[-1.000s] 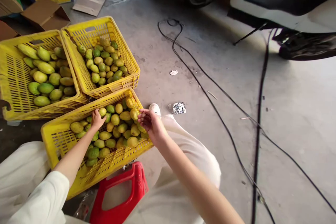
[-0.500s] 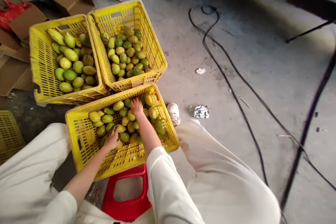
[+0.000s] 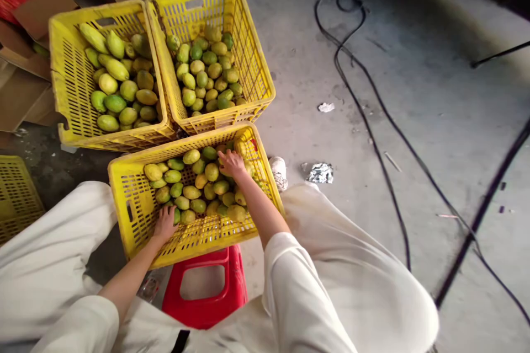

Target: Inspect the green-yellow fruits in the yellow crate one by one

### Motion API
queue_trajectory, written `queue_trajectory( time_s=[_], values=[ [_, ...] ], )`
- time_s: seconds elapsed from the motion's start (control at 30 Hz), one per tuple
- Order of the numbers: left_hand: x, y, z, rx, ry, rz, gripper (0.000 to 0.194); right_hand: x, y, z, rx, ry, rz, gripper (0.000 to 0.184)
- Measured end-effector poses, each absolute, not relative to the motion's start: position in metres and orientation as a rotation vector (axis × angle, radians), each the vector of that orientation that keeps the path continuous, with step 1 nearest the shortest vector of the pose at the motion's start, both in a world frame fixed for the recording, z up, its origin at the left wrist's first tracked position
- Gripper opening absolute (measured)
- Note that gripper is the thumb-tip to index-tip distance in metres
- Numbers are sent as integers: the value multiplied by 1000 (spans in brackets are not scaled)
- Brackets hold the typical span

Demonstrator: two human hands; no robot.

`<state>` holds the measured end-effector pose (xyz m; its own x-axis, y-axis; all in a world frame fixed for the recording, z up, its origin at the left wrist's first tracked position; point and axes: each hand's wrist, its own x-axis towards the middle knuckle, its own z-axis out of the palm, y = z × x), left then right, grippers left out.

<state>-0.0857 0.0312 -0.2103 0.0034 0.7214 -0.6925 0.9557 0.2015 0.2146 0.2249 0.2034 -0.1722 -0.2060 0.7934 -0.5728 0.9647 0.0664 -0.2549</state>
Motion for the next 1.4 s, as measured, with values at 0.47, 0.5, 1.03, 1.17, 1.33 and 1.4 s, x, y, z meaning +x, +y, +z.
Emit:
queue_trajectory(
  time_s=[0.47,0.5,1.03,1.17,1.33,1.4],
  values=[
    [-69,142,-122,639,1499,185,40,239,195,-90,2178,1832,-1580,33],
    [-66,154,-107,617,1459,215,41,237,192,-82,2213,1789,-1678,25],
    [-14,148,37,456,1038,778,41,203,131,61,1590,275,-3556,25],
    [-7,147,34,367,1081,854,38,197,129,57,1711,-10,-3644,24],
    [-7,143,30,427,1211,899,35,196,135,54,1615,-254,-3650,25],
    [-6,143,29,439,1228,866,37,198,136,54,1571,-288,-3675,24]
  ],
)
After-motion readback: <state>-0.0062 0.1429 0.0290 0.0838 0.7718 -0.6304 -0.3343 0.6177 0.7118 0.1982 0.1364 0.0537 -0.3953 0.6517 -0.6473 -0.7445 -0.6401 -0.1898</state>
